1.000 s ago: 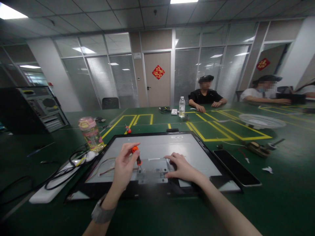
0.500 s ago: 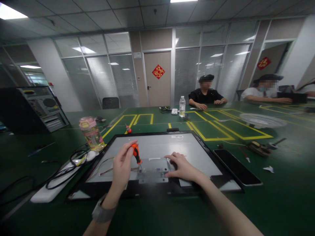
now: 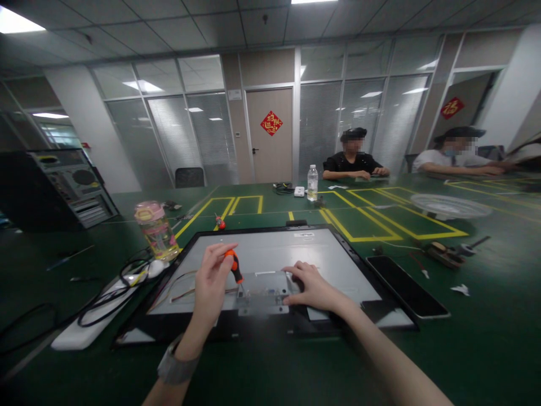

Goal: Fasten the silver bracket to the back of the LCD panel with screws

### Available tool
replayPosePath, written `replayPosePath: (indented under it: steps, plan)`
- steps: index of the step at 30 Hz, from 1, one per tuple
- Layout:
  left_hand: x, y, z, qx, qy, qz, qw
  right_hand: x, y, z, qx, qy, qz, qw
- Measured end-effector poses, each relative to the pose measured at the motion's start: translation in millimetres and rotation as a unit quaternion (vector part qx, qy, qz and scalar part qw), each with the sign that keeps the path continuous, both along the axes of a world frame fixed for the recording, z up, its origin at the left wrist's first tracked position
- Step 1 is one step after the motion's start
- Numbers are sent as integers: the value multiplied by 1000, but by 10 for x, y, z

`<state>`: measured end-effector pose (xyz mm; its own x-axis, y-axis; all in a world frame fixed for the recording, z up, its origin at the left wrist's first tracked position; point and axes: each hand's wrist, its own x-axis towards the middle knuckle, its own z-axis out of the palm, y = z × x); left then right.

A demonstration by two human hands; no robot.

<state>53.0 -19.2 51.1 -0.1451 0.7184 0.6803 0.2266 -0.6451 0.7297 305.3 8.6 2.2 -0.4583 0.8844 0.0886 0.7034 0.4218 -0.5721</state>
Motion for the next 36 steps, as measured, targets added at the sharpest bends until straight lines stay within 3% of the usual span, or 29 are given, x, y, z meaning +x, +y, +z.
replayPosePath:
  steps: [6,12,18,28,36]
  plan:
    - [31,-15,-1,-52,-12,-74,996,-7,-17,26,-7,-1,-1,1000]
    - [23,1,-20,-3,22,-5,1000,-10,-3,8,5,-12,-1,1000]
    - [14,-4,-46,-47,-7,-54,997,-7,-4,20,6,-15,-3,1000]
    - [27,33,-67,41,30,33,998,7,19,-29,6,3,2,1000]
    - [20,5,-52,12,23,16,1000,8,14,-27,7,4,2,1000]
